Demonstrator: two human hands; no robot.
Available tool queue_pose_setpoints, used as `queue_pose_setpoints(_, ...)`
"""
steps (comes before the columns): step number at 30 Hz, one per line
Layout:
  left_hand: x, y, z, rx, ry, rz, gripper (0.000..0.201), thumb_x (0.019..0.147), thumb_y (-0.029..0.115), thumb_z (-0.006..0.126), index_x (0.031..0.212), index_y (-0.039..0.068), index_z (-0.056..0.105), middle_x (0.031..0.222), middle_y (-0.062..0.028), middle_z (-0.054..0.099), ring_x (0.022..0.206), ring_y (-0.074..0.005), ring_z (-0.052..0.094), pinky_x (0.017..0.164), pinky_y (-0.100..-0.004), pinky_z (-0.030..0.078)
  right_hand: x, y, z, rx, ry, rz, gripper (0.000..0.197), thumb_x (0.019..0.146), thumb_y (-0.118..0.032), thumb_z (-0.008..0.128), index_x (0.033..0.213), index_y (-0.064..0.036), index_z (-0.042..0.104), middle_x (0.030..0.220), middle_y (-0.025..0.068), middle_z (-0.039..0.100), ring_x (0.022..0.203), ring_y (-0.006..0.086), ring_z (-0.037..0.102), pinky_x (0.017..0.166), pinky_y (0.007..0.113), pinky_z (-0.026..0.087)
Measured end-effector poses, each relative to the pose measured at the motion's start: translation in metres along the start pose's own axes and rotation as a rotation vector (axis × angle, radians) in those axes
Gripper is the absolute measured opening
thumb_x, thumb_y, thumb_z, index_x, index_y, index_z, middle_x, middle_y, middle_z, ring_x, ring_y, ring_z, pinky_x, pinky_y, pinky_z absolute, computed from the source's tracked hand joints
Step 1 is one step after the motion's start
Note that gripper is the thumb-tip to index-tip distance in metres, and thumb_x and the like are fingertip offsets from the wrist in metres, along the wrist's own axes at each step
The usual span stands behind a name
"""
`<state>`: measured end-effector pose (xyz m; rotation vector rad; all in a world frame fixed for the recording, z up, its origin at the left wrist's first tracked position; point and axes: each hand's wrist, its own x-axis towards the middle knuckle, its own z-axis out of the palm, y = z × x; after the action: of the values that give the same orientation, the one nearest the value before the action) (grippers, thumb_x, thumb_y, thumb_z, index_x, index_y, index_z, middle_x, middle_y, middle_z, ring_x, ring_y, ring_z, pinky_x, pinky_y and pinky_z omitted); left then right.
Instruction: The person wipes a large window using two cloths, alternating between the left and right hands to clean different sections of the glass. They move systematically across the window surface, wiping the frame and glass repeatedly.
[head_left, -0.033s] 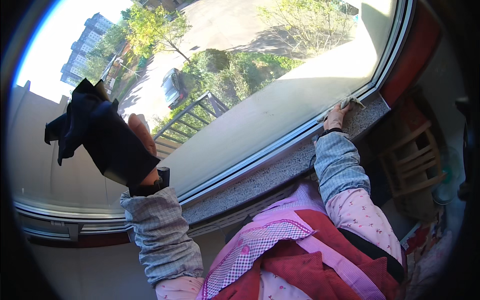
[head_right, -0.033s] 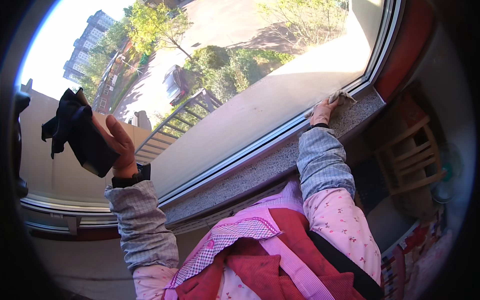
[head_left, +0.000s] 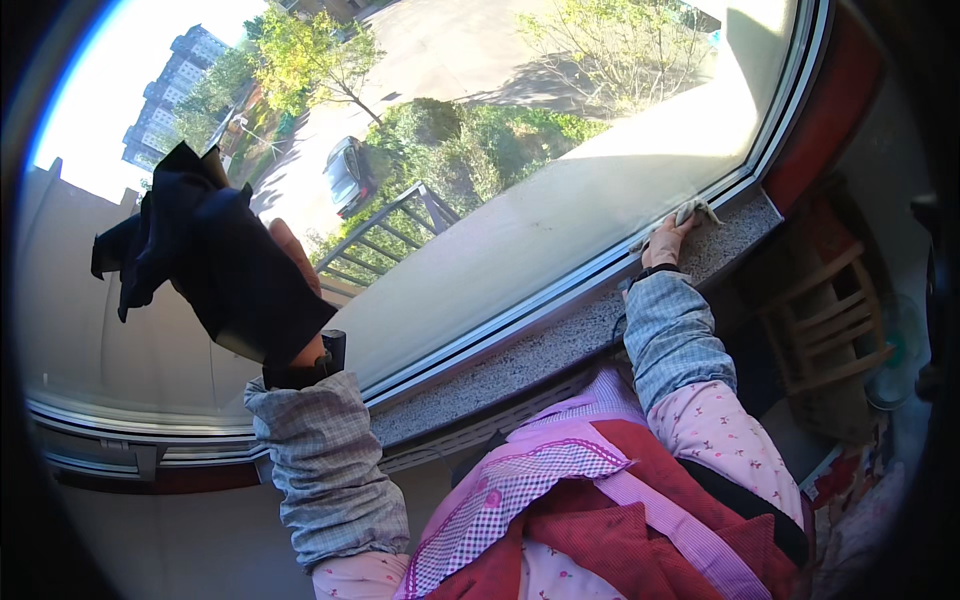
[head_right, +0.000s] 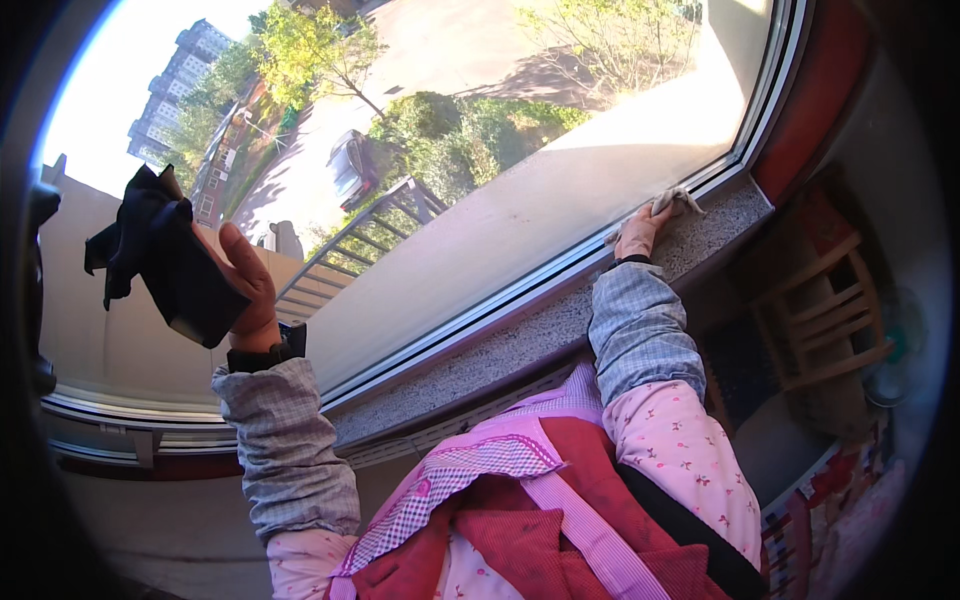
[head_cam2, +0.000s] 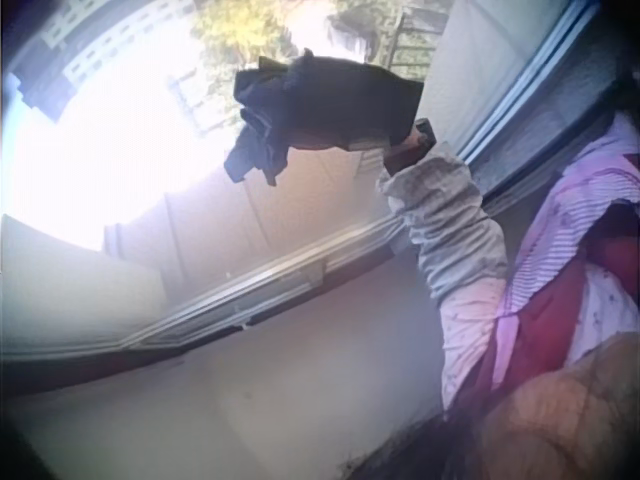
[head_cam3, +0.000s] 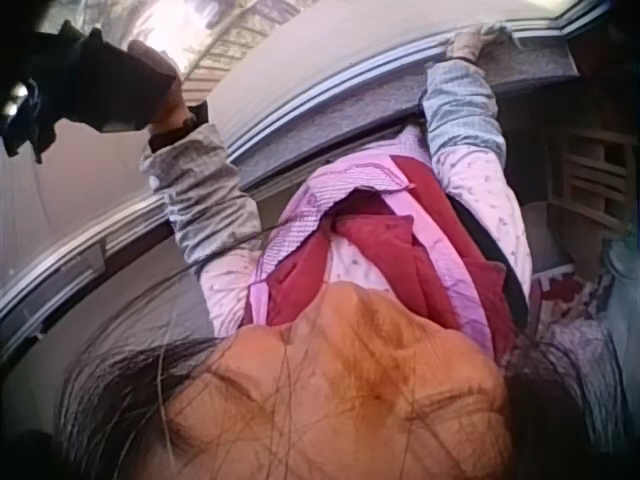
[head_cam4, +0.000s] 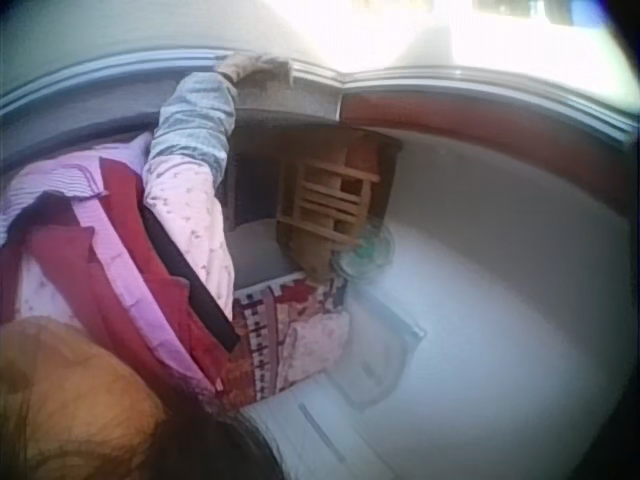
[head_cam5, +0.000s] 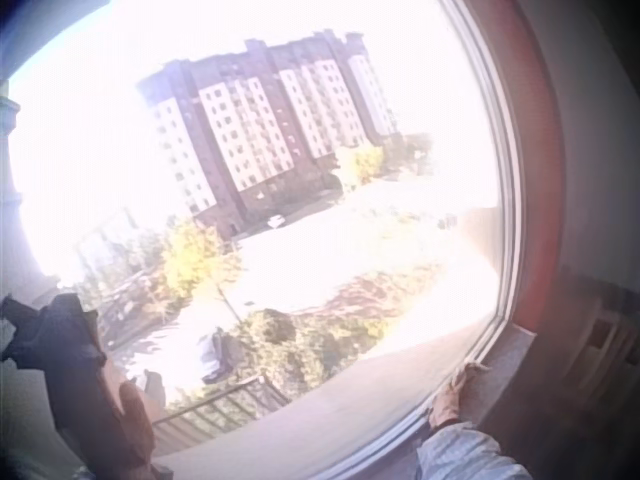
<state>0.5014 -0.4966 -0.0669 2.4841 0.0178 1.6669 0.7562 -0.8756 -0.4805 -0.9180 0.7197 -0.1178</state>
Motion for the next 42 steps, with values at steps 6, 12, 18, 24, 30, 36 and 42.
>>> queue_pose_setpoints(6,0.005,-0.004,0.011,-0.176,0.200,0.193,0.071,0.097,0.054,0.064,0.152,0.013,0.043,0.152,-0.0137,0.048,0.142,-0.0341,0.046,0.122,-0.0529,0.030,-0.078,-0.008,0.033,0.206,0.023,-0.162,0.050,0.109,-0.022,0.044,0.158,-0.0208,0.036,0.162,0.0112,0.039,0.146,0.0276,0.041,0.119,0.041,0.035)
queue_pose_setpoints(12,0.020,0.027,0.008,0.100,0.302,0.533,0.066,0.094,0.059,0.063,0.143,0.015,0.057,0.147,-0.0136,0.053,0.140,-0.0381,0.048,0.118,-0.0611,0.031,-0.252,-0.096,0.113,-0.202,-0.159,-1.097,0.049,0.109,-0.023,0.051,0.156,-0.0140,0.040,0.163,0.0155,0.036,0.148,0.0327,0.039,0.120,0.043,0.034)
queue_pose_setpoints(18,-0.005,0.028,-0.019,-0.342,0.124,0.279,0.048,0.089,0.027,0.076,0.133,0.010,0.066,0.142,-0.0155,0.057,0.138,-0.0390,0.050,0.120,-0.0521,0.034,-0.401,-0.053,0.150,-0.360,-0.630,-1.718,0.038,0.095,-0.009,0.063,0.132,-0.0159,0.068,0.150,0.0149,0.052,0.144,0.0490,0.041,0.117,0.061,0.035)
queue_pose_setpoints(24,-0.106,-0.007,-0.099,-0.301,-0.266,0.107,0.021,0.090,0.014,0.072,0.109,0.004,0.075,0.122,-0.0171,0.065,0.119,-0.0403,0.060,0.105,-0.0504,0.048,-0.353,-0.061,0.119,-0.666,-0.780,-1.898,0.029,0.086,-0.006,0.073,0.113,-0.0178,0.075,0.147,0.0088,0.055,0.140,0.0422,0.047,0.112,0.055,0.043)
queue_pose_setpoints(30,-0.236,-0.015,-0.129,-0.706,-0.485,-0.835,0.025,0.102,0.022,0.064,0.112,0.002,0.076,0.100,-0.0104,0.069,0.086,-0.0219,0.064,0.077,-0.0330,0.050,-0.367,-0.056,0.073,-0.477,-0.836,-1.378,0.042,0.098,0.003,0.062,0.138,-0.0083,0.059,0.142,0.0146,0.056,0.129,0.0374,0.057,0.104,0.040,0.053)
queue_pose_setpoints(36,-0.280,0.020,-0.091,-1.461,-0.486,-1.125,0.058,0.107,0.038,0.060,0.150,0.002,0.046,0.115,-0.0014,0.064,0.096,-0.0084,0.057,0.083,-0.0246,0.047,-0.462,-0.029,0.028,-0.783,-1.620,-1.105,0.057,0.094,-0.007,0.068,0.147,-0.0080,0.049,0.141,0.0210,0.056,0.129,0.0414,0.058,0.104,0.042,0.050)
queue_pose_setpoints(42,-0.261,0.058,-0.089,-1.404,-0.334,-1.316,0.051,0.105,0.039,0.060,0.143,0.006,0.047,0.131,-0.0089,0.062,0.119,-0.0221,0.062,0.102,-0.0386,0.051,-0.423,-0.061,0.016,-0.782,-1.772,-0.737,0.051,0.098,-0.025,0.069,0.143,-0.0055,0.053,0.143,0.0177,0.057,0.134,0.0344,0.055,0.108,0.041,0.046)
